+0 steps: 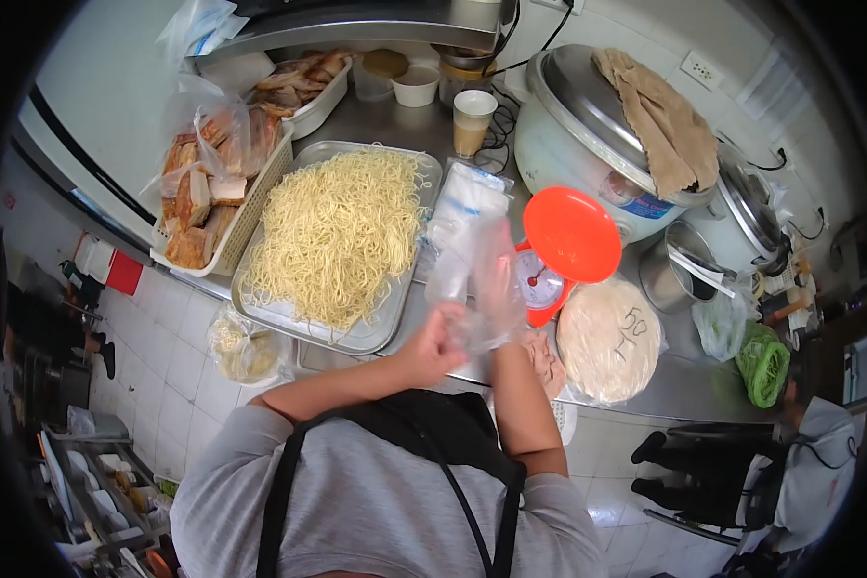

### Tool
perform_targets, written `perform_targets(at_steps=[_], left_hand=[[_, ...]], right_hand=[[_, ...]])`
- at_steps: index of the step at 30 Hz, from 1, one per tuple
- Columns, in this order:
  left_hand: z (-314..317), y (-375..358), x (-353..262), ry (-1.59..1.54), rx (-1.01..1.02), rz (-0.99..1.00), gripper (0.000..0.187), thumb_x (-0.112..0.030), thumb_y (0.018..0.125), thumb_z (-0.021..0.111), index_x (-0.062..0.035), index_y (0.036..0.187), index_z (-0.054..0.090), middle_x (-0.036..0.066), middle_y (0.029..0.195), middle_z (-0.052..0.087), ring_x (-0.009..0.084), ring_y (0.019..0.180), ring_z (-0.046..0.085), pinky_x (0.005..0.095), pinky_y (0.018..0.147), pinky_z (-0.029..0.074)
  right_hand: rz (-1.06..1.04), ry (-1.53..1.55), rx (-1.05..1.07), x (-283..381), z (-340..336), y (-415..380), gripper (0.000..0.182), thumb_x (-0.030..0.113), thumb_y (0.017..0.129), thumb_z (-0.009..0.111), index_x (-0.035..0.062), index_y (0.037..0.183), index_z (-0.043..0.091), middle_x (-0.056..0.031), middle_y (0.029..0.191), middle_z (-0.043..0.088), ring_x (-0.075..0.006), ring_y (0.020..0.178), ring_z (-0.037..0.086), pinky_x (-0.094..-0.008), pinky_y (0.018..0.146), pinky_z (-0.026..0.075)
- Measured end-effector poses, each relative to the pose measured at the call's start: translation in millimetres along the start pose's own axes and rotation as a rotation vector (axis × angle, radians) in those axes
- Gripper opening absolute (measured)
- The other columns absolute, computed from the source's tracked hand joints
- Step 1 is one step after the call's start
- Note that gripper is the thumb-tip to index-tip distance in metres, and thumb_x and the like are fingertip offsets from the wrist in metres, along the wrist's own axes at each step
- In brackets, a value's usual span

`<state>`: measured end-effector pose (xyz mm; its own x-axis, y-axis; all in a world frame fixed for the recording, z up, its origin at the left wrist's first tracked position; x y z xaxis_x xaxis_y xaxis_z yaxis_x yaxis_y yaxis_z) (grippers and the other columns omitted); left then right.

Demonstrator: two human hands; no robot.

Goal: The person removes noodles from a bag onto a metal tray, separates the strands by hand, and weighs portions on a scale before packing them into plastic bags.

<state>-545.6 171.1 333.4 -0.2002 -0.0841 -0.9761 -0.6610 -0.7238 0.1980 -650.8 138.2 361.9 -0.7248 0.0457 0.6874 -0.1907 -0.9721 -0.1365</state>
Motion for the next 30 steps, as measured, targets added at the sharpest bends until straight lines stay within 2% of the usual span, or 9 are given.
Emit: perform_targets(at_steps=[3,6,9,12,18,20,24,26,30], left_hand=[[-49.7,10.4,9.0,-0.637,-0.226,-0.182,0.01,-0.019,0.084,0.045,-0.0105,0.083,0.05,-0.004,0.061,0.043,0.0054,0.048,0.037,0.0196,0.043,0.03],[-75.1,22.0,24.3,-0.771,-0.11,-0.216,0.011,-0.017,0.086,0.042,-0.0092,0.084,0.05,-0.003,0.064,0.044,0.0052,0.051,0.038,0.0185,0.046,0.031],[-68.7,29.0,31.0,-0.489,-0.203,-0.377,0.012,-0.017,0.085,0.044,-0.0073,0.087,0.05,-0.002,0.065,0.045,0.0065,0.055,0.043,0.0206,0.049,0.036],[-71.6,35.4,13.3,-0.136,0.013,-0.144,0.013,-0.016,0.082,0.049,-0.0057,0.09,0.051,-0.002,0.068,0.049,0.0077,0.058,0.045,0.0211,0.052,0.039],[-79.3,41.2,-3.0,0.239,0.329,-0.499,0.022,-0.006,0.077,0.054,-0.0025,0.098,0.048,0.003,0.082,0.055,0.0099,0.068,0.052,0.0211,0.059,0.044],[-93.2,49.8,49.0,0.183,0.175,-0.396,0.023,-0.003,0.076,0.053,-0.002,0.098,0.047,0.005,0.085,0.056,0.012,0.071,0.054,0.0228,0.06,0.046],[-114.8,76.3,46.0,-0.236,-0.325,-0.325,0.02,0.002,0.075,0.051,-0.0026,0.094,0.047,0.008,0.084,0.056,0.0137,0.074,0.055,0.0241,0.061,0.047],[-116.9,93.9,49.7,-0.393,-0.346,-0.232,0.019,0.003,0.075,0.05,-0.004,0.092,0.047,0.007,0.082,0.056,0.0136,0.074,0.056,0.025,0.061,0.047],[-101.0,118.6,79.5,-0.359,-0.365,-0.251,0.023,0.007,0.072,0.05,-0.0051,0.09,0.05,0.007,0.08,0.056,0.0136,0.074,0.056,0.0255,0.06,0.046]], right_hand=[[-0.015,-0.667,0.091,7.3,-4.2,-3.7,0.06,0.027,0.076,0.051,0.0057,0.125,0.023,-0.0109,0.101,0.051,-0.0212,0.092,0.049,-0.0297,0.08,0.039],[-0.091,-1.084,0.272,-27.2,-2.1,-18.6,0.065,0.023,0.073,0.055,0.0058,0.128,0.024,-0.0102,0.101,0.052,-0.0209,0.091,0.051,-0.0296,0.08,0.039],[-0.121,-1.107,0.32,-81.2,-19.9,-12.7,0.048,0.018,0.07,0.055,0.0039,0.114,0.042,-0.0065,0.089,0.056,-0.0175,0.078,0.053,-0.0308,0.07,0.042],[0.027,-1.095,0.203,-97.7,-47.9,-1.8,0.032,0.015,0.07,0.055,0.0021,0.1,0.052,-0.0032,0.077,0.056,-0.0142,0.068,0.051,-0.0311,0.061,0.042],[0.081,-0.942,0.341,-41.8,-21.4,-2.5,0.024,0.015,0.07,0.053,0.0022,0.09,0.056,-0.0043,0.067,0.053,-0.0148,0.056,0.048,-0.0309,0.053,0.04],[-0.115,-1.138,0.409,-44.0,-29.1,17.2,0.025,0.017,0.07,0.054,0.0017,0.09,0.055,-0.0063,0.067,0.054,-0.016,0.056,0.05,-0.0309,0.053,0.041],[-0.328,-1.685,-0.167,5.3,-13.5,49.7,0.023,0.013,0.072,0.052,0.0016,0.092,0.056,-0.0139,0.077,0.059,-0.0243,0.068,0.057,-0.0357,0.06,0.045],[-0.331,-2.014,-0.353,10.7,-11.1,63.0,0.024,0.012,0.073,0.05,0.0018,0.093,0.056,-0.0175,0.084,0.06,-0.0292,0.077,0.059,-0.0382,0.066,0.046],[-0.198,-2.149,-0.132,-27.2,-69.7,110.3,0.027,0.013,0.074,0.045,0.0037,0.096,0.057,-0.0151,0.088,0.06,-0.0309,0.083,0.057,-0.0378,0.072,0.045]])
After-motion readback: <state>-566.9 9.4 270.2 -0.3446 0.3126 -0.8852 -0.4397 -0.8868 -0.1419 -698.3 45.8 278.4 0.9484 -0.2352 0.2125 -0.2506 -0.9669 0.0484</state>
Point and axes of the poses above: each hand's wrist, its own y-axis towards the middle knuckle, its own z-axis out of the palm, x = y × z, the point moved 5 cm from there along y, towards the middle knuckle
